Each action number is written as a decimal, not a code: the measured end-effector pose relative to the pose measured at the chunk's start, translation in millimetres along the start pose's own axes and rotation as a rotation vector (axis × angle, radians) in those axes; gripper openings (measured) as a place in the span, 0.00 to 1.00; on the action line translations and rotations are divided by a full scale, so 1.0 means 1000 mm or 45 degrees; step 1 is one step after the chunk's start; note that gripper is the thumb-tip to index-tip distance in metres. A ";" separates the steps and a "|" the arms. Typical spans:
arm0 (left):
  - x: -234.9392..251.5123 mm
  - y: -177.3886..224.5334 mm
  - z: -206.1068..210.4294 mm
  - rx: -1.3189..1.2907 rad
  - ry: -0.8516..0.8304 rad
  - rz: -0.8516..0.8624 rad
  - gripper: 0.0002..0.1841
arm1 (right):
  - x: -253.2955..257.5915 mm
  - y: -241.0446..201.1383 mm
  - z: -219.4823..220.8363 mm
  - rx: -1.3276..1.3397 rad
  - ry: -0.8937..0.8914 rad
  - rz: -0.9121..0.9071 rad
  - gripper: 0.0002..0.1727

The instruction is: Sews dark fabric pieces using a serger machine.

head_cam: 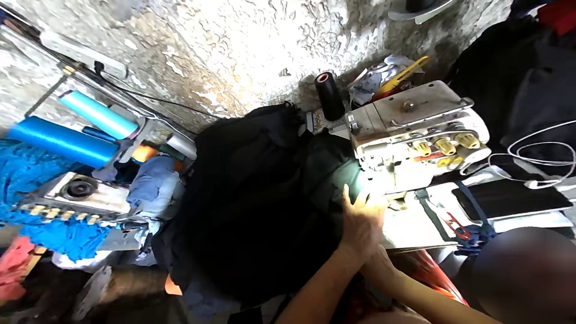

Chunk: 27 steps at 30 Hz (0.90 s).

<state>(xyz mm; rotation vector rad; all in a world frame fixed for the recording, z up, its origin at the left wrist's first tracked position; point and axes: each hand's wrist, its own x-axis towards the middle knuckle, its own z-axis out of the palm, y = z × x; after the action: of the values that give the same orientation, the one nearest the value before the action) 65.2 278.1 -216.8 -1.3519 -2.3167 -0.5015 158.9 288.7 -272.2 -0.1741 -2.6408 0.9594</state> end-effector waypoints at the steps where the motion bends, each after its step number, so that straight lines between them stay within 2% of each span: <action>1: 0.003 -0.003 0.001 0.017 -0.018 0.011 0.06 | 0.001 -0.001 0.000 0.009 -0.007 0.008 0.08; 4: 0.010 -0.012 0.004 0.024 -0.073 0.028 0.07 | 0.006 -0.002 -0.001 0.049 -0.046 0.034 0.10; 5: 0.013 -0.015 0.005 0.023 -0.085 0.036 0.07 | 0.009 -0.003 -0.004 0.057 -0.127 0.069 0.12; 7: 0.018 -0.022 0.008 0.070 -0.071 0.080 0.07 | 0.023 -0.009 -0.021 0.059 -0.510 0.249 0.18; 8: 0.020 -0.025 0.009 0.087 -0.072 0.102 0.06 | 0.030 -0.013 -0.028 0.039 -0.649 0.321 0.20; 9: 0.021 -0.029 0.009 0.103 -0.061 0.120 0.06 | 0.034 -0.015 -0.030 0.028 -0.693 0.362 0.22; 11: 0.022 -0.040 0.013 0.115 -0.029 0.153 0.06 | 0.027 -0.010 -0.020 0.023 -0.449 0.293 0.21; 13: 0.022 -0.052 0.018 0.062 0.006 0.178 0.06 | 0.016 0.006 0.002 0.028 -0.024 0.058 0.15; 14: 0.023 -0.057 0.021 -0.002 0.031 0.176 0.06 | 0.015 0.012 0.006 0.038 0.075 -0.010 0.14; 18: 0.030 -0.072 0.026 -0.275 0.005 0.049 0.12 | 0.016 0.030 -0.004 0.042 0.273 -0.099 0.16; 21: 0.040 -0.076 0.022 -0.393 -0.127 -0.095 0.12 | 0.007 0.052 -0.035 -0.024 0.206 -0.041 0.16; 24: 0.049 -0.083 0.026 -0.499 -0.137 -0.195 0.12 | -0.009 0.083 -0.068 -0.339 0.276 0.047 0.12; 27: 0.052 -0.087 0.032 -0.561 -0.034 -0.215 0.09 | -0.018 0.107 -0.097 -0.556 0.345 0.176 0.14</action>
<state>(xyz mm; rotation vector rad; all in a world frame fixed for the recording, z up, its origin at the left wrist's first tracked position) -39.7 291.6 -225.6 -1.3536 -2.4469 -1.1057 209.2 424.6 -275.7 -0.5524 -2.5656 0.3480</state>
